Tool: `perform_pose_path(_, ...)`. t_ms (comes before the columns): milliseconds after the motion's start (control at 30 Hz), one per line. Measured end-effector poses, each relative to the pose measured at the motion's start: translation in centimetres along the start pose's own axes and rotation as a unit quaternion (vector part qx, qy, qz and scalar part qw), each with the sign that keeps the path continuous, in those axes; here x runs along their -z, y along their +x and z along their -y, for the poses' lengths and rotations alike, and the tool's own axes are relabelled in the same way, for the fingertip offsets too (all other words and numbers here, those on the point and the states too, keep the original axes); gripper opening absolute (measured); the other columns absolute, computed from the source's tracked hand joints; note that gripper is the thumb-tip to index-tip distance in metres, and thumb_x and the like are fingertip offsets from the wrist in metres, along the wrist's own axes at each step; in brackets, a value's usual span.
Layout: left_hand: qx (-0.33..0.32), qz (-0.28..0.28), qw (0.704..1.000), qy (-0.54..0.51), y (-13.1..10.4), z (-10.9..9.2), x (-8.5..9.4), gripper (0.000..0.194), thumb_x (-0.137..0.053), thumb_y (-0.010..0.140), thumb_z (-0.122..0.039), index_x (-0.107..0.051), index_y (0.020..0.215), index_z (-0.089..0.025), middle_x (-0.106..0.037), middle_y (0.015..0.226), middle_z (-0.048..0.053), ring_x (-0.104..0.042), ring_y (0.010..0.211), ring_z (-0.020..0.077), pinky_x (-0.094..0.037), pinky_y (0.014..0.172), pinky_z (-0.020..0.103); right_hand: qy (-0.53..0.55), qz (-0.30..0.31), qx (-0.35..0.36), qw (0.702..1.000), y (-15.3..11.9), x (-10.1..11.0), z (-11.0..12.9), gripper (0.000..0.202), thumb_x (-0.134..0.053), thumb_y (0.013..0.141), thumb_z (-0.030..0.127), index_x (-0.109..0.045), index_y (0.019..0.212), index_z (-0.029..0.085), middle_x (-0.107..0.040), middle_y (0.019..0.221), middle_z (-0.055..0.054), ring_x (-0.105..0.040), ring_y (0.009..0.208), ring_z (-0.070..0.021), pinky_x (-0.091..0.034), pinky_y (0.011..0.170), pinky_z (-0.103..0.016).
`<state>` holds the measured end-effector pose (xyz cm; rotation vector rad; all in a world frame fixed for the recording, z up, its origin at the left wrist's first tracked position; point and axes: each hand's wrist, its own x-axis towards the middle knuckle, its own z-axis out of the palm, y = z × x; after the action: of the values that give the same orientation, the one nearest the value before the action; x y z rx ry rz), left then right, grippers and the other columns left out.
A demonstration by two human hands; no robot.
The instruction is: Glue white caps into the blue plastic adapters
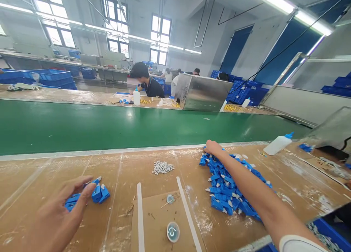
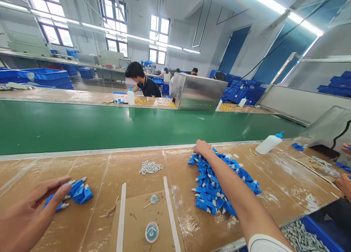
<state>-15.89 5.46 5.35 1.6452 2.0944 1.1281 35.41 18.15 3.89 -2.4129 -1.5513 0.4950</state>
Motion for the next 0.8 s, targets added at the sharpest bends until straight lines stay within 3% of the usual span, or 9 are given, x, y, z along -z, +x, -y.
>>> perform_pose_path(100,-0.015,0.074,0.995,-0.071,-2.6,-0.9,-0.8,0.038,-0.064,0.082,-0.063,-0.074,0.106,-0.035,-0.075,0.118,-0.004,-0.066,0.115,0.0271,-0.050,0.103,0.042,0.107,0.034,0.044,0.993,-0.7,0.5,1.1,0.035,-0.065,0.098,0.035,-0.062,0.127,0.016,-0.064,0.128,-0.010,-0.066,0.107,-0.0251,-0.058,0.089,-0.044)
perform_pose_path(233,-0.015,0.194,0.948,-0.252,-7.3,-4.2,-2.6,0.041,-0.071,0.081,-0.058,-0.076,0.106,-0.026,-0.076,0.114,0.005,-0.067,0.111,0.0285,-0.053,0.098,0.037,0.296,0.096,0.138,0.940,-4.9,0.7,2.4,0.040,-0.066,0.095,0.047,-0.063,0.120,0.016,-0.069,0.109,-0.007,-0.066,0.082,-0.0166,-0.057,0.070,-0.031)
perform_pose_path(300,0.018,0.283,0.886,-0.366,-8.9,-6.7,-4.1,0.042,-0.068,0.086,-0.055,-0.075,0.111,-0.023,-0.075,0.116,0.009,-0.069,0.109,0.0274,-0.055,0.097,0.036,0.380,0.131,0.181,0.897,-8.8,-0.1,3.0,0.053,-0.072,0.083,0.060,-0.065,0.115,0.019,-0.069,0.098,-0.006,-0.058,0.065,-0.0117,-0.048,0.054,-0.024)
perform_pose_path(400,0.115,0.404,0.738,-0.528,-10.0,-10.0,-6.5,0.050,-0.062,0.092,-0.056,-0.070,0.121,-0.016,-0.076,0.113,0.016,-0.072,0.104,0.0270,-0.058,0.091,0.036,0.462,0.186,0.208,0.842,-15.6,-2.0,4.4,0.061,-0.076,0.071,0.071,-0.066,0.104,0.021,-0.068,0.089,-0.005,-0.039,0.050,-0.0063,-0.028,0.042,-0.021)
perform_pose_path(467,0.192,0.466,0.633,-0.588,-10.2,-11.4,-7.9,0.049,-0.060,0.093,-0.053,-0.070,0.116,-0.011,-0.077,0.106,0.019,-0.074,0.094,0.0249,-0.059,0.081,0.031,0.513,0.240,0.207,0.797,-19.3,-3.2,5.6,0.051,-0.081,0.072,0.063,-0.068,0.098,0.020,-0.066,0.083,-0.003,-0.035,0.049,-0.0057,-0.024,0.042,-0.021)
perform_pose_path(533,0.246,0.489,0.570,-0.612,-10.4,-12.0,-8.8,0.040,-0.061,0.094,-0.046,-0.071,0.106,-0.008,-0.077,0.094,0.019,-0.072,0.074,0.0176,-0.056,0.062,0.022,0.551,0.282,0.208,0.758,-21.6,-4.2,6.4,0.040,-0.082,0.076,0.053,-0.069,0.093,0.019,-0.064,0.081,-0.002,-0.042,0.054,-0.0077,-0.031,0.046,-0.021)
perform_pose_path(633,0.288,0.474,0.557,-0.618,-10.5,-11.5,-8.9,0.024,-0.064,0.093,-0.028,-0.073,0.097,-0.007,-0.076,0.084,0.016,-0.059,0.054,0.0077,-0.040,0.042,0.012,0.561,0.265,0.207,0.756,-22.9,-5.4,6.4,0.034,-0.081,0.080,0.047,-0.072,0.099,0.020,-0.066,0.089,-0.003,-0.051,0.063,-0.0105,-0.041,0.055,-0.023)
perform_pose_path(733,0.296,0.437,0.580,-0.621,-10.3,-10.0,-8.3,0.022,-0.067,0.090,-0.022,-0.076,0.099,-0.005,-0.075,0.086,0.014,-0.056,0.057,0.0051,-0.037,0.042,0.009,0.502,0.181,0.190,0.824,-23.5,-7.2,4.5,0.044,-0.078,0.082,0.048,-0.069,0.118,0.024,-0.067,0.101,-0.004,-0.052,0.065,-0.0105,-0.038,0.053,-0.023)
perform_pose_path(800,0.291,0.403,0.600,-0.627,-10.1,-8.9,-7.9,0.025,-0.070,0.089,-0.023,-0.077,0.105,-0.005,-0.074,0.087,0.012,-0.057,0.060,0.0050,-0.042,0.047,0.008,0.431,0.148,0.181,0.871,-24.1,-8.9,2.8,0.041,-0.076,0.084,0.048,-0.071,0.115,0.022,-0.068,0.092,-0.003,-0.053,0.067,-0.0124,-0.040,0.056,-0.024)
